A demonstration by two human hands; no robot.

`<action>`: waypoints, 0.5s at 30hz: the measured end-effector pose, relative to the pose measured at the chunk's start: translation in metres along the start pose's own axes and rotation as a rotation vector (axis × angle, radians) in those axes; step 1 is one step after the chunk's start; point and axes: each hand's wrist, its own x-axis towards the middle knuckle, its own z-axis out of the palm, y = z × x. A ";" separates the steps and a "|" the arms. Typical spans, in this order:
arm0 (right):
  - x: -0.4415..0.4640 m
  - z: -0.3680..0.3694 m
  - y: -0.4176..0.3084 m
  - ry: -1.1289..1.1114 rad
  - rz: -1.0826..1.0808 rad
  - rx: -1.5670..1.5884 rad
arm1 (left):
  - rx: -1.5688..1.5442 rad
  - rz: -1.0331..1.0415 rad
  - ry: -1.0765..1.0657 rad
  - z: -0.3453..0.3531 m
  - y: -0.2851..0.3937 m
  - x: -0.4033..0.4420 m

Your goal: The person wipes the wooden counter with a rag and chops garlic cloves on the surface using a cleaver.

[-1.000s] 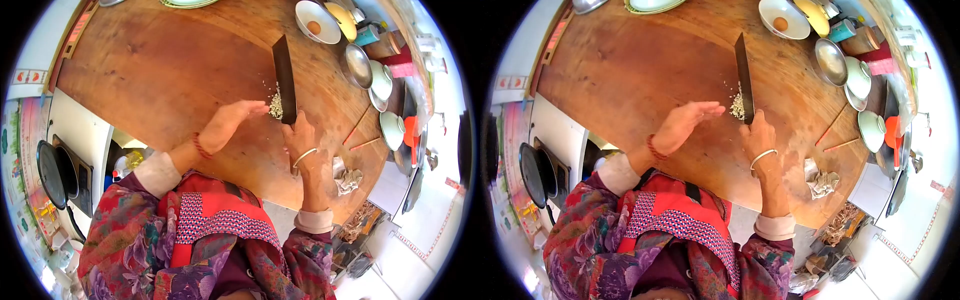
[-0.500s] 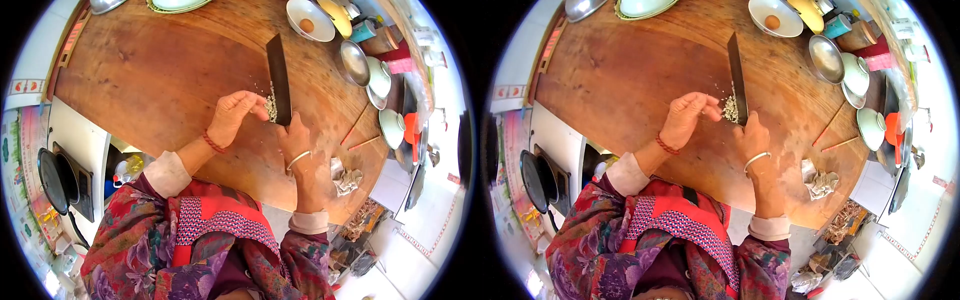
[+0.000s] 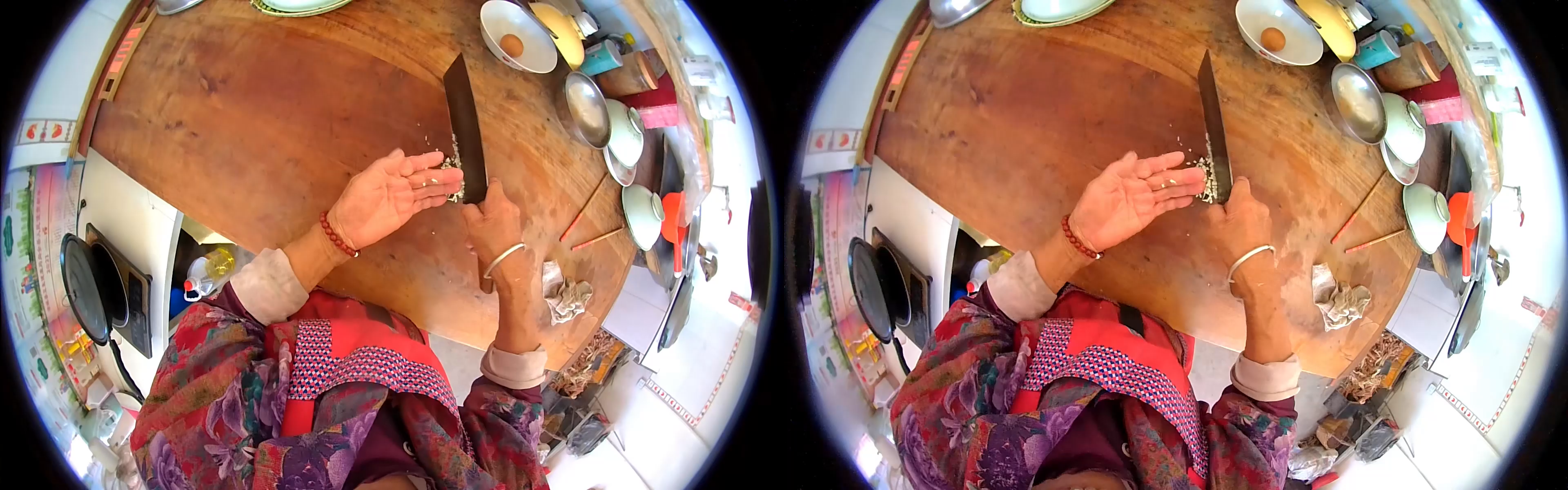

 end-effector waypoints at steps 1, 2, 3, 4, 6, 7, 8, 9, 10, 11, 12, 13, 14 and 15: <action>0.000 -0.003 -0.001 -0.040 0.031 0.042 | 0.041 0.020 0.024 -0.001 0.000 -0.001; -0.001 0.005 0.002 -0.046 0.033 0.041 | 0.038 0.021 0.029 -0.003 -0.001 -0.003; -0.002 0.017 0.006 0.026 0.007 0.033 | 0.103 0.043 0.014 -0.007 -0.002 -0.003; -0.003 0.023 0.009 0.099 -0.017 0.023 | 0.167 0.064 -0.004 -0.010 -0.003 -0.004; 0.000 0.020 0.012 0.069 -0.025 0.004 | 0.137 0.063 -0.001 -0.014 -0.006 -0.005; 0.001 0.016 0.010 0.044 -0.035 -0.009 | 0.114 0.061 -0.002 -0.014 -0.006 -0.005; 0.001 0.010 0.006 0.047 -0.034 -0.007 | 0.116 0.059 -0.004 -0.014 -0.006 -0.005; 0.002 0.003 0.002 0.018 -0.012 0.022 | 0.142 0.065 0.022 -0.013 -0.007 -0.005; 0.002 0.000 0.000 -0.013 0.008 0.050 | 0.168 0.072 0.048 -0.012 -0.008 -0.006; 0.001 0.007 0.006 -0.016 0.010 0.049 | 0.165 0.071 0.051 -0.013 -0.009 -0.006; 0.000 0.020 0.010 0.056 -0.021 0.070 | 0.218 0.086 0.069 -0.015 -0.011 -0.006; 0.000 0.027 0.015 0.129 -0.055 0.090 | 0.272 0.102 0.085 -0.016 -0.012 -0.005; 0.003 0.027 0.020 0.127 -0.057 0.089 | 0.271 0.104 0.086 -0.017 -0.014 -0.004; 0.004 0.022 0.018 0.095 -0.044 0.075 | 0.457 0.127 0.147 -0.015 -0.017 -0.003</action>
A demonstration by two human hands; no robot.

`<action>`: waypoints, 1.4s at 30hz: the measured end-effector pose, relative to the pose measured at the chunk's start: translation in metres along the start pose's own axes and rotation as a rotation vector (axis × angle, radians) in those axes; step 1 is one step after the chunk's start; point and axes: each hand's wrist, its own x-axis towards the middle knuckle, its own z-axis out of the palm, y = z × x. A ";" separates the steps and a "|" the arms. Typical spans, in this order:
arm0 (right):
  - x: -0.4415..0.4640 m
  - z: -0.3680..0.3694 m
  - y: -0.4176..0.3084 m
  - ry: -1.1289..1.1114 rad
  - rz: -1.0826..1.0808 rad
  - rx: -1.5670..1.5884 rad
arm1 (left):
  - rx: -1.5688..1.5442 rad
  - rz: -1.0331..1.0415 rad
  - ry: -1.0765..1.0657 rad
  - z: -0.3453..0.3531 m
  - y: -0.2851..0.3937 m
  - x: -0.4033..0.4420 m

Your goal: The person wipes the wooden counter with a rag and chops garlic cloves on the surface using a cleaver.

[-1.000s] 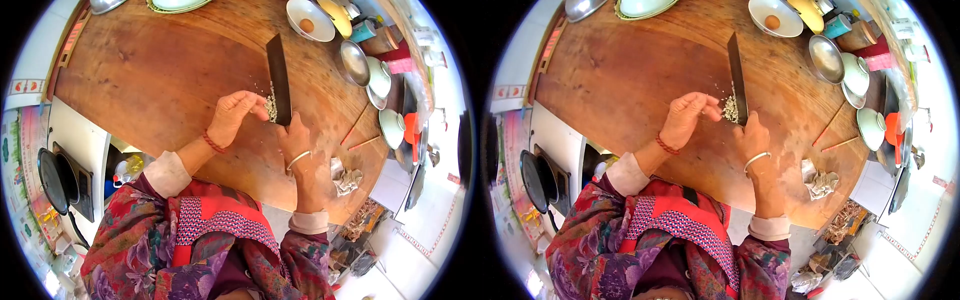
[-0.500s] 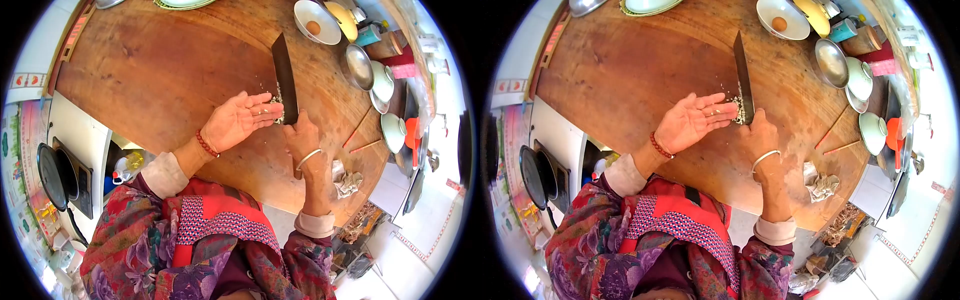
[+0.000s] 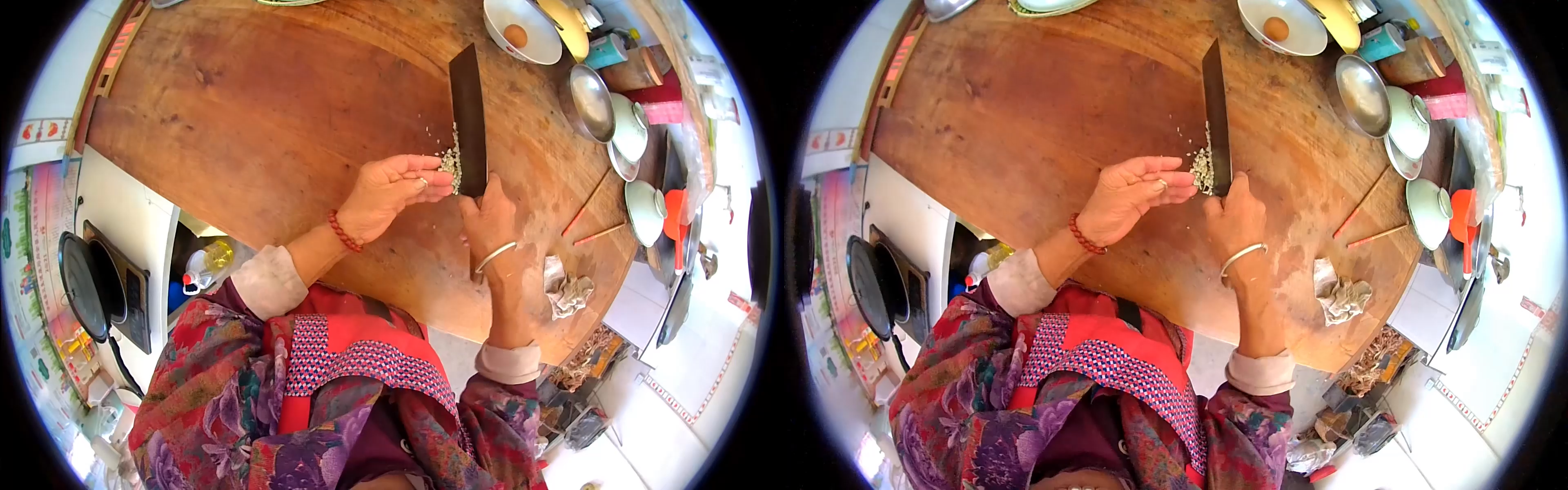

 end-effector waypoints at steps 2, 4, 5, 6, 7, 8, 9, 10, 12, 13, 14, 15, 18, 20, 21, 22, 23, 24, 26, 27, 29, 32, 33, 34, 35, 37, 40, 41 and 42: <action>0.005 -0.012 -0.007 -0.017 0.015 -0.010 | 0.196 0.024 0.039 0.004 -0.001 0.005; 0.007 -0.023 -0.014 -0.104 0.030 -0.066 | 0.991 0.240 0.059 0.007 -0.002 0.009; 0.005 -0.017 -0.011 -0.107 0.032 -0.065 | 0.991 0.236 0.060 0.007 -0.003 0.010; 0.002 -0.006 -0.008 -0.043 -0.005 -0.094 | 1.311 0.444 0.054 0.007 -0.003 0.012; 0.001 0.000 -0.007 0.023 -0.044 -0.124 | 1.626 0.661 0.045 0.006 -0.003 0.015; 0.002 0.000 -0.004 0.021 -0.043 -0.126 | 1.625 0.660 0.045 0.002 -0.004 0.019; 0.003 -0.003 -0.006 -0.018 -0.014 -0.124 | 1.608 0.772 0.097 -0.001 -0.006 0.022; 0.003 -0.007 -0.009 -0.054 0.016 -0.120 | 1.589 0.886 0.144 -0.003 -0.008 0.023; 0.004 -0.023 -0.020 -0.088 0.036 -0.102 | 1.555 0.858 0.155 -0.008 -0.007 0.018; 0.005 -0.027 -0.023 -0.128 0.054 -0.086 | 1.521 0.827 0.173 -0.011 -0.005 0.014; 0.003 -0.023 -0.023 -0.131 0.057 -0.085 | 1.522 0.823 0.173 -0.015 -0.005 0.011; 0.000 -0.016 -0.024 -0.110 0.068 -0.147 | 1.555 0.848 0.199 -0.019 -0.005 0.007; -0.004 -0.005 -0.025 -0.060 0.038 -0.213 | 1.629 0.844 0.225 -0.032 -0.004 0.001; -0.005 -0.008 -0.026 -0.029 0.001 -0.204 | 1.678 0.813 0.212 -0.035 -0.007 0.002; -0.002 -0.016 -0.026 -0.067 0.029 -0.129 | 1.689 0.846 0.190 -0.034 -0.011 0.008; 0.000 -0.021 -0.027 -0.110 0.055 -0.056 | 1.698 0.877 0.174 -0.033 -0.015 0.014; 0.000 -0.020 -0.028 -0.112 0.050 -0.060 | 1.696 0.878 0.182 -0.029 -0.021 0.020; -0.003 -0.017 -0.029 -0.109 0.059 -0.078 | 1.636 0.860 0.078 -0.023 -0.025 0.027; -0.008 -0.006 -0.027 -0.103 0.066 -0.102 | 1.568 0.844 -0.022 -0.019 -0.027 0.032; -0.011 0.005 -0.024 -0.044 0.038 -0.105 | 1.505 0.868 0.053 -0.016 -0.024 0.032; -0.010 0.009 -0.016 0.030 -0.033 -0.152 | 1.445 0.884 0.125 -0.012 -0.018 0.025; -0.001 -0.015 -0.025 -0.119 0.053 0.019 | 1.463 0.870 0.153 -0.021 -0.004 0.013; -0.002 -0.019 -0.033 -0.144 0.125 0.081 | 1.456 0.852 0.170 -0.024 -0.001 0.009; -0.005 -0.010 -0.033 -0.144 0.126 0.081 | 1.448 0.834 0.187 -0.026 0.001 0.005; -0.008 0.005 -0.029 -0.039 0.056 -0.025 | 1.445 0.835 0.187 -0.027 0.000 0.003; -0.013 0.026 -0.024 0.054 0.039 0.009 | 1.445 0.800 0.200 -0.028 -0.002 -0.001; -0.006 0.003 -0.028 -0.025 0.011 -0.071 | 1.431 0.770 0.211 -0.026 -0.002 -0.006; -0.005 -0.004 -0.032 -0.022 0.008 -0.073 | 1.429 0.774 0.212 -0.026 -0.001 -0.006; -0.006 -0.010 -0.034 -0.064 0.035 -0.072 | 1.422 0.776 0.218 -0.027 -0.001 -0.007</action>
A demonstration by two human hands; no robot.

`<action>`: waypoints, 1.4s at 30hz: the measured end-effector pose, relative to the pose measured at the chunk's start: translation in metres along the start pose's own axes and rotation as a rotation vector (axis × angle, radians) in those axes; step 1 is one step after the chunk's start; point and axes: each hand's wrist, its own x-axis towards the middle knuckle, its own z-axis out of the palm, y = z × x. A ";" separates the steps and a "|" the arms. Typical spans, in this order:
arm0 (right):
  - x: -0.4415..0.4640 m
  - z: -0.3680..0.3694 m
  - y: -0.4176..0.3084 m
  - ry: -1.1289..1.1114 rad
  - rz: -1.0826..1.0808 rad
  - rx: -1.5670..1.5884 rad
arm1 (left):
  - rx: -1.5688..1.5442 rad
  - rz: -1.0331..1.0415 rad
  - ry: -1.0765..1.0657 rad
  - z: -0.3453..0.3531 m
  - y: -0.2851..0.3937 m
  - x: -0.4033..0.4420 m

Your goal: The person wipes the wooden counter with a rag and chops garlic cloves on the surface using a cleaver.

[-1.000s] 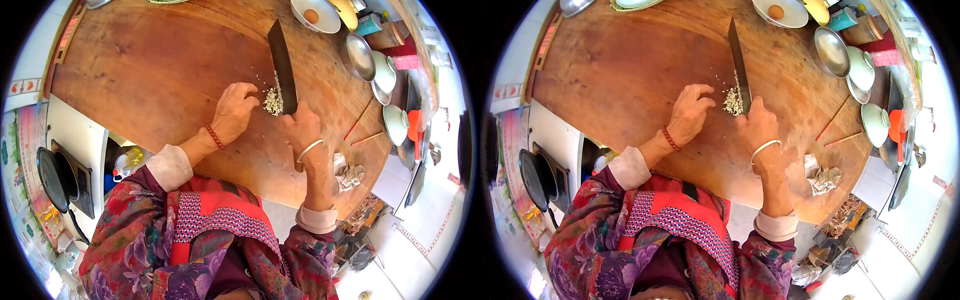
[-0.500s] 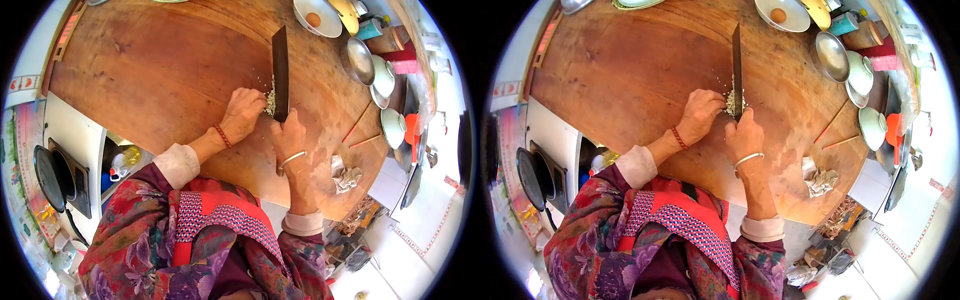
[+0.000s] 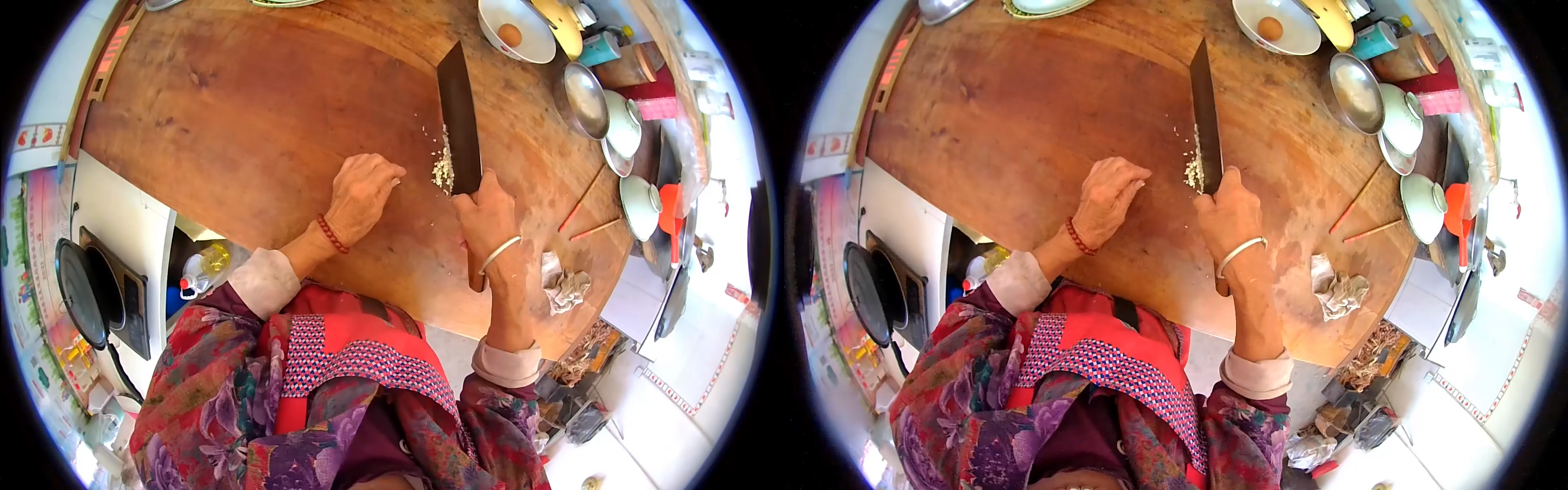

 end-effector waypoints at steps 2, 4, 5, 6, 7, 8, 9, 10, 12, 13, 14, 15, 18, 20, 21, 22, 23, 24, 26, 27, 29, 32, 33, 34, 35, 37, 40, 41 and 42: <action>-0.004 0.008 0.002 -0.043 0.027 0.001 | -0.005 -0.004 0.004 -0.001 -0.001 -0.002; -0.007 0.037 0.008 0.089 0.053 0.113 | -0.013 -0.015 0.005 0.001 -0.002 -0.003; -0.005 0.033 0.010 0.107 0.024 0.060 | -0.012 -0.017 0.004 0.001 -0.002 -0.005; -0.005 0.026 0.013 0.106 0.031 0.063 | -0.015 -0.024 -0.009 0.001 -0.001 -0.007; 0.001 0.015 0.016 0.054 0.018 0.036 | -0.016 -0.021 -0.014 0.001 -0.003 -0.004; 0.005 0.002 0.018 -0.005 0.004 0.006 | -0.015 -0.019 -0.012 0.001 -0.003 -0.003; 0.006 -0.010 0.016 -0.049 0.019 -0.014 | -0.005 -0.007 0.004 0.000 -0.003 -0.004; 0.005 -0.007 0.018 -0.054 0.020 -0.013 | 0.004 0.003 0.021 0.000 -0.002 -0.005; 0.000 0.003 0.025 0.002 -0.034 -0.130 | -0.001 0.006 0.024 0.000 -0.003 -0.007; -0.007 0.011 0.026 0.096 -0.087 -0.131 | -0.005 0.014 0.031 0.001 -0.003 -0.008; -0.003 0.009 0.028 0.090 -0.093 -0.133 | -0.001 0.007 0.036 0.001 -0.003 -0.009; -0.001 0.004 0.028 0.040 -0.088 -0.141 | 0.008 0.006 0.018 -0.001 -0.003 -0.012; 0.005 -0.024 0.019 -0.050 -0.053 -0.120 | 0.020 0.013 0.007 -0.001 -0.005 -0.011; 0.004 -0.020 0.021 -0.109 -0.021 -0.094 | 0.027 0.002 0.011 0.000 -0.008 -0.014; 0.003 -0.008 0.026 -0.038 -0.067 -0.129 | 0.032 0.003 0.023 0.003 -0.010 -0.015; 0.004 -0.001 0.030 0.031 -0.115 -0.163 | 0.038 0.002 0.038 0.005 -0.013 -0.015; 0.006 -0.001 0.033 0.023 -0.120 -0.165 | 0.042 -0.006 0.041 0.007 -0.015 -0.016; 0.007 -0.006 0.030 0.012 -0.128 -0.217 | 0.060 0.018 0.055 0.008 -0.015 -0.017; 0.011 -0.020 0.025 0.012 -0.142 -0.268 | 0.080 0.054 0.073 0.010 -0.020 -0.015; 0.014 -0.030 0.024 -0.041 -0.121 -0.187 | 0.084 0.074 0.064 0.010 -0.021 -0.016; 0.012 -0.032 0.019 -0.050 -0.118 -0.162 | 0.088 0.089 0.051 0.009 -0.023 -0.019; 0.012 -0.007 0.044 0.053 -0.181 -0.150 | 0.085 0.076 0.058 0.012 -0.022 -0.018; 0.013 -0.009 0.046 0.049 -0.179 -0.150 | 0.087 0.077 0.057 0.012 -0.022 -0.020; 0.017 -0.013 0.048 0.008 -0.157 -0.131 | 0.092 0.091 0.059 0.011 -0.023 -0.018; 0.021 -0.016 0.048 -0.034 -0.137 -0.114 | 0.094 0.097 0.060 0.012 -0.024 -0.017; 0.016 -0.014 0.044 -0.021 -0.139 -0.113 | 0.085 0.098 0.056 0.012 -0.024 -0.017; 0.001 0.008 0.038 0.045 -0.078 -0.097 | 0.083 0.086 0.043 0.010 -0.022 -0.017; -0.002 0.014 0.038 0.091 -0.027 -0.078 | 0.081 0.086 0.046 0.011 -0.022 -0.017; -0.004 0.008 0.034 0.091 -0.019 -0.077 | 0.070 0.082 0.048 0.011 -0.021 -0.019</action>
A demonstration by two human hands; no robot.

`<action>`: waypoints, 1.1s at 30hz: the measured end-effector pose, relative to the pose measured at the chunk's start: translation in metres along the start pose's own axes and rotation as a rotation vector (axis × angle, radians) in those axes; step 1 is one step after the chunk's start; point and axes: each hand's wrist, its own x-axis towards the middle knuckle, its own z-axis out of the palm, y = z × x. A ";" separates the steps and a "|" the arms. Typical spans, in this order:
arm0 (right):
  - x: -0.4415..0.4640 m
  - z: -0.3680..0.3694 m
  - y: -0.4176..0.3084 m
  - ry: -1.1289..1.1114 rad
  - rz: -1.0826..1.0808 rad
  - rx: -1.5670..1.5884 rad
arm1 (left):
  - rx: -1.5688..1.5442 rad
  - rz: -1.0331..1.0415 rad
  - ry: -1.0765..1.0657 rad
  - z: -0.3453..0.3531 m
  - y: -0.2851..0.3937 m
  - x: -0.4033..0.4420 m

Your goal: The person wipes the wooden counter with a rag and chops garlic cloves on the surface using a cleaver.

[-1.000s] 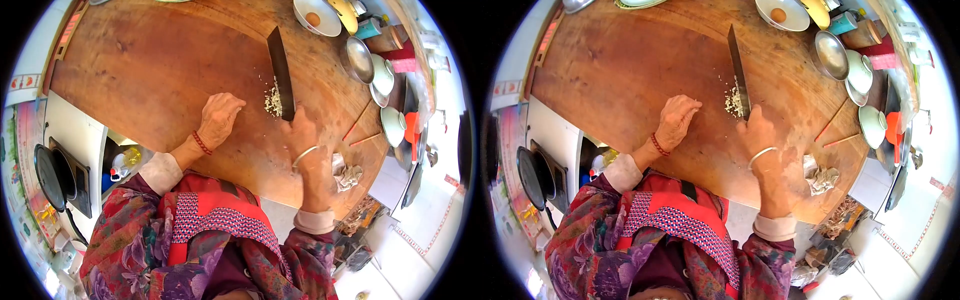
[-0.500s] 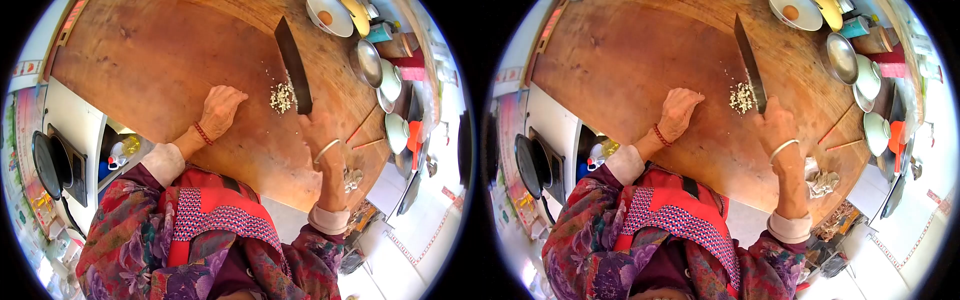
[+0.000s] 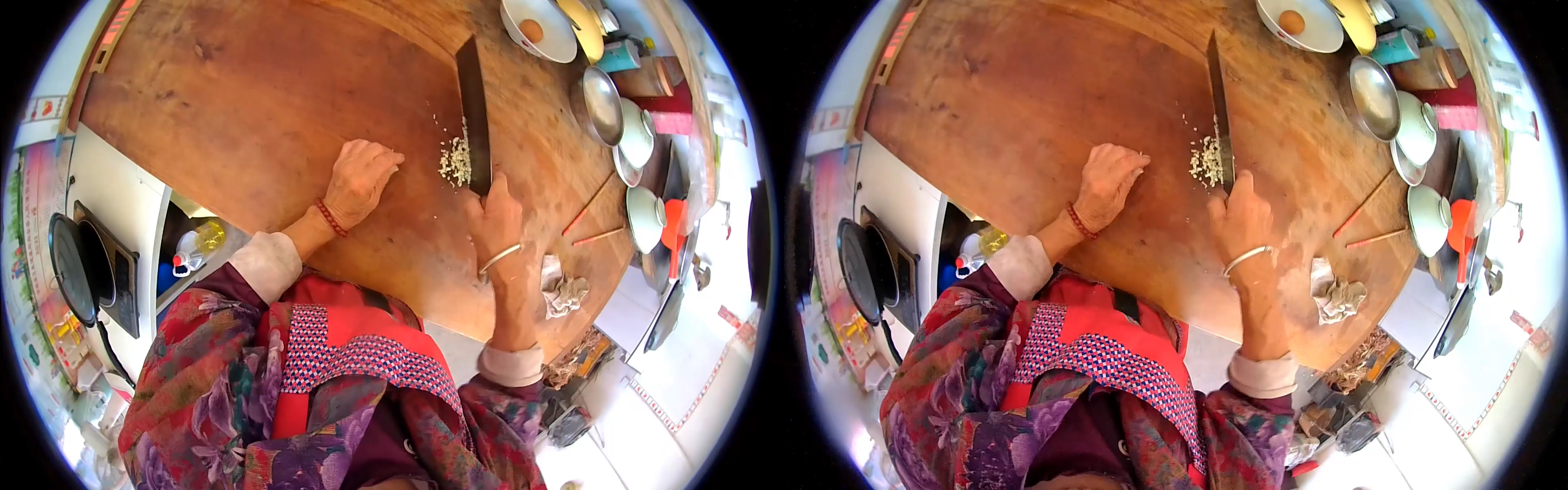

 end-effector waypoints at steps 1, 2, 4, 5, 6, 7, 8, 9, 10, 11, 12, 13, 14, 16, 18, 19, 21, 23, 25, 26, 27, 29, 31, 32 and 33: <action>0.003 -0.012 -0.008 -0.079 0.012 0.033 | -0.010 0.006 0.004 0.000 -0.001 0.001; 0.007 -0.019 -0.013 -0.159 0.018 0.065 | -0.011 0.016 0.006 0.000 -0.002 0.003; 0.004 -0.014 -0.016 -0.135 0.027 0.030 | 0.001 0.015 -0.004 -0.001 -0.001 0.002; 0.000 -0.010 -0.017 -0.115 0.042 -0.009 | -0.005 0.015 -0.005 -0.001 0.000 0.001; -0.002 -0.005 -0.017 -0.110 0.042 -0.012 | -0.004 0.016 -0.005 -0.001 0.000 0.002; -0.004 0.001 -0.017 -0.058 -0.021 -0.066 | 0.001 0.014 -0.004 -0.001 0.000 0.002; -0.007 0.005 -0.017 -0.008 -0.081 -0.116 | 0.002 0.013 -0.006 -0.002 0.000 0.001; -0.003 0.001 -0.015 -0.106 -0.006 -0.060 | 0.002 0.015 -0.006 -0.002 0.001 -0.001; -0.001 -0.007 -0.019 -0.096 -0.004 -0.058 | 0.004 0.027 0.004 -0.001 -0.001 0.001; 0.000 -0.019 -0.027 -0.150 0.042 0.016 | 0.003 0.030 0.006 -0.001 -0.001 0.003; 0.000 -0.025 -0.031 -0.209 0.091 0.091 | 0.003 0.025 0.004 -0.001 0.000 0.003; -0.002 -0.018 -0.030 -0.209 0.094 0.091 | 0.002 0.020 0.000 -0.002 0.000 0.002; -0.007 -0.007 -0.028 -0.158 0.063 -0.003 | -0.002 0.019 -0.003 -0.002 0.001 0.001; -0.005 0.002 -0.022 -0.101 0.026 -0.101 | 0.006 0.013 -0.013 -0.002 0.000 0.003; -0.006 0.001 -0.018 -0.112 -0.005 -0.012 | 0.002 0.011 -0.010 -0.004 0.002 0.000; -0.004 -0.006 -0.019 -0.131 0.008 -0.064 | 0.000 0.022 0.004 -0.003 0.001 0.003; -0.005 -0.015 -0.025 -0.146 0.000 -0.029 | 0.003 0.024 0.006 -0.002 0.000 0.003; -0.011 -0.011 -0.026 -0.163 -0.002 0.005 | 0.002 0.024 0.004 -0.001 0.000 0.002; -0.017 0.006 -0.029 -0.055 0.023 -0.001 | 0.001 0.004 -0.009 -0.002 0.001 0.003; -0.016 0.004 -0.026 -0.058 0.026 0.001 | 0.001 0.001 -0.013 -0.003 0.002 0.001; -0.014 -0.001 -0.023 -0.086 0.002 0.011 | -0.002 0.000 -0.012 -0.004 0.004 -0.001; -0.006 -0.011 -0.025 -0.093 -0.034 0.023 | -0.003 0.018 0.001 -0.001 0.001 0.005; -0.007 -0.017 -0.033 -0.160 0.048 0.103 | 0.024 0.015 0.008 0.000 0.000 0.003; -0.010 -0.005 -0.028 -0.157 0.051 0.103 | 0.020 0.017 0.006 0.000 0.000 0.002; -0.013 0.016 -0.020 -0.066 0.002 0.098 | 0.020 0.008 -0.013 -0.001 0.001 0.003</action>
